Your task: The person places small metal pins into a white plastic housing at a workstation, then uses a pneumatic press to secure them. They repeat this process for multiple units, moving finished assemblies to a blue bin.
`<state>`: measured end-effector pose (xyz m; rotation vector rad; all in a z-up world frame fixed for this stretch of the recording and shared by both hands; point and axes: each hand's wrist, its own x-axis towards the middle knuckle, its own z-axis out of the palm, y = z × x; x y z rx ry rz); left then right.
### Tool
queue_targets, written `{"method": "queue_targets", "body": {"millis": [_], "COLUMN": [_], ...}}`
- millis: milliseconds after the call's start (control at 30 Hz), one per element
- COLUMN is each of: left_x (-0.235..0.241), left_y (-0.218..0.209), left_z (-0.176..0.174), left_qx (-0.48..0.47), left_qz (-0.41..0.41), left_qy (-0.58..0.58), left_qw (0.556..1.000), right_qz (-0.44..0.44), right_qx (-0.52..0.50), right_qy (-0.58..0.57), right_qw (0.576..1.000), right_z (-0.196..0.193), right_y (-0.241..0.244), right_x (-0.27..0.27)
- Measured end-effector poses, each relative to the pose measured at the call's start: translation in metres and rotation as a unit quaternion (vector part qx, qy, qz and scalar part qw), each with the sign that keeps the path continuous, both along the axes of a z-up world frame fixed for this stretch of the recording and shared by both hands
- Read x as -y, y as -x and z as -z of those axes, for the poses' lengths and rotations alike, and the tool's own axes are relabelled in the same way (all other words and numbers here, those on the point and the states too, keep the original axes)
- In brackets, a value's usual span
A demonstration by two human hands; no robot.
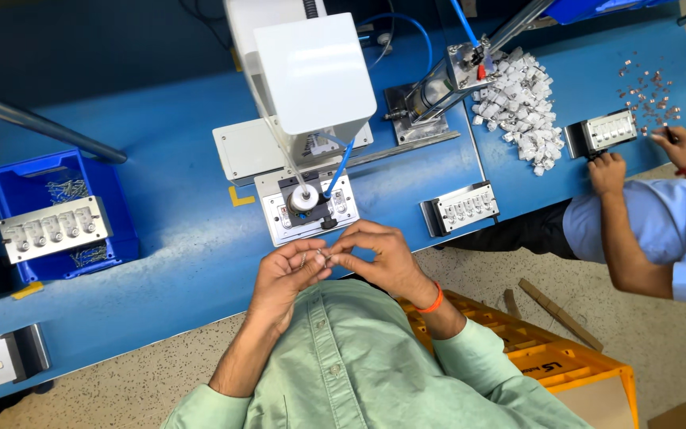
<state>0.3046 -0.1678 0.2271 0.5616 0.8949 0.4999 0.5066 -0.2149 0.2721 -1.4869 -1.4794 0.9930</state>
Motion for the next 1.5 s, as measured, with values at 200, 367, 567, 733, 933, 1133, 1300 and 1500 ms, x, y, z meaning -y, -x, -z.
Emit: {"method": "queue_targets", "body": {"millis": [200, 367, 567, 733, 933, 1133, 1300, 1500], "left_x": [0.003, 0.010, 0.012, 0.016, 0.028, 0.024, 0.010, 0.002], "left_y": [-0.013, -0.007, 0.000, 0.027, 0.051, 0.049, 0.026, -0.002], "left_z": [0.002, -0.002, 0.005, 0.020, 0.040, 0.037, 0.021, 0.015], "left_qx": [0.009, -0.045, 0.027, -0.018, -0.043, -0.047, -0.011, 0.029], "left_qz": [-0.083, 0.000, -0.017, -0.074, -0.115, -0.112, -0.079, -0.020], "left_qy": [-0.064, -0.295, -0.088, -0.010, 0.015, 0.034, 0.065, 0.055], "left_qw": [0.994, 0.955, 0.996, 0.997, 0.992, 0.992, 0.995, 0.998], "right_qz": [0.048, 0.054, 0.137, 0.112, 0.045, 0.028, 0.051, 0.019], "right_qx": [-0.147, -0.465, -0.090, 0.263, 0.402, 0.395, 0.159, 0.065], "right_qy": [0.037, 0.211, 0.053, -0.120, -0.094, -0.030, -0.096, -0.118], "right_qw": [0.987, 0.858, 0.985, 0.951, 0.910, 0.918, 0.981, 0.991], "right_z": [0.039, 0.065, 0.061, 0.066, 0.086, 0.074, 0.028, 0.008], "right_y": [-0.007, -0.008, -0.009, -0.019, -0.019, -0.025, -0.019, 0.003], "right_x": [-0.003, -0.008, -0.013, -0.036, -0.051, -0.065, -0.034, 0.003]}}
